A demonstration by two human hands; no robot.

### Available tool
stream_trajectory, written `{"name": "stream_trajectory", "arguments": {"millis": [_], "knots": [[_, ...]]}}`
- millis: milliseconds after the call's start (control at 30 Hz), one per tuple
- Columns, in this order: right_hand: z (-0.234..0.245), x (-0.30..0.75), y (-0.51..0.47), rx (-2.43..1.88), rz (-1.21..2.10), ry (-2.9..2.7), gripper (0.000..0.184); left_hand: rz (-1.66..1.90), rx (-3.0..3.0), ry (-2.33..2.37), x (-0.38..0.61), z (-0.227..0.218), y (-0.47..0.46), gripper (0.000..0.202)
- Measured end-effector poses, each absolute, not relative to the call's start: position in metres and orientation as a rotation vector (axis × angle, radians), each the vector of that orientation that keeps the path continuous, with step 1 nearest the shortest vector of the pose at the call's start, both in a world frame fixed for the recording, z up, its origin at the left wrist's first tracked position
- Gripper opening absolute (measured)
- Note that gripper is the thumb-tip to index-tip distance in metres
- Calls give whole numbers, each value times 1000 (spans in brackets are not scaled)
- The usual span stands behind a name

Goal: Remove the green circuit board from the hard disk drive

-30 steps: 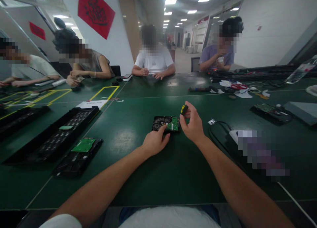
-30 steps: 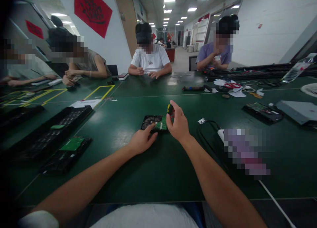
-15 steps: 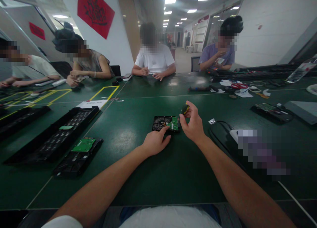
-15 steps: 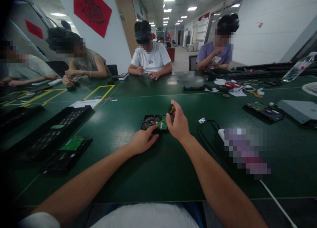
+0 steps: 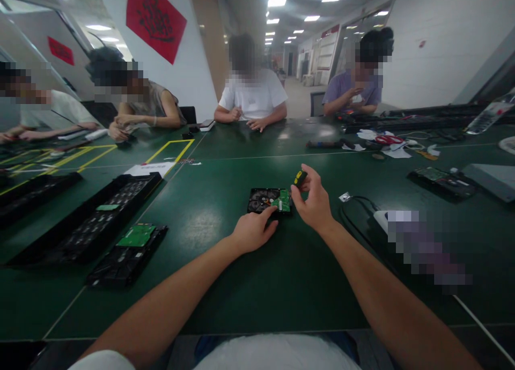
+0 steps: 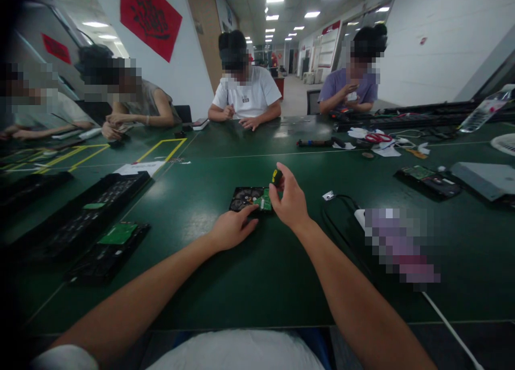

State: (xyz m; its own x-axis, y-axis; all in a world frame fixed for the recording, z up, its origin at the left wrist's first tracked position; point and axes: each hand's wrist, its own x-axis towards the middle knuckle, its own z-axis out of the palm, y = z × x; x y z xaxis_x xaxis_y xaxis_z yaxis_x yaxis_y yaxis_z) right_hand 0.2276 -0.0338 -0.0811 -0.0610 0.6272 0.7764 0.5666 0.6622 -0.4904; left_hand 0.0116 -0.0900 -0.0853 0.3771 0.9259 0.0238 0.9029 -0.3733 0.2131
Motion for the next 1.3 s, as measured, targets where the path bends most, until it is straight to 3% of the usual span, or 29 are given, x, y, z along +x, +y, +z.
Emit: {"name": "stream_trajectory", "arguments": {"millis": [1300], "knots": [[-83,226,-33,-962,66,-1743,66,230,2489,1635,11,-86,-90,57]]}}
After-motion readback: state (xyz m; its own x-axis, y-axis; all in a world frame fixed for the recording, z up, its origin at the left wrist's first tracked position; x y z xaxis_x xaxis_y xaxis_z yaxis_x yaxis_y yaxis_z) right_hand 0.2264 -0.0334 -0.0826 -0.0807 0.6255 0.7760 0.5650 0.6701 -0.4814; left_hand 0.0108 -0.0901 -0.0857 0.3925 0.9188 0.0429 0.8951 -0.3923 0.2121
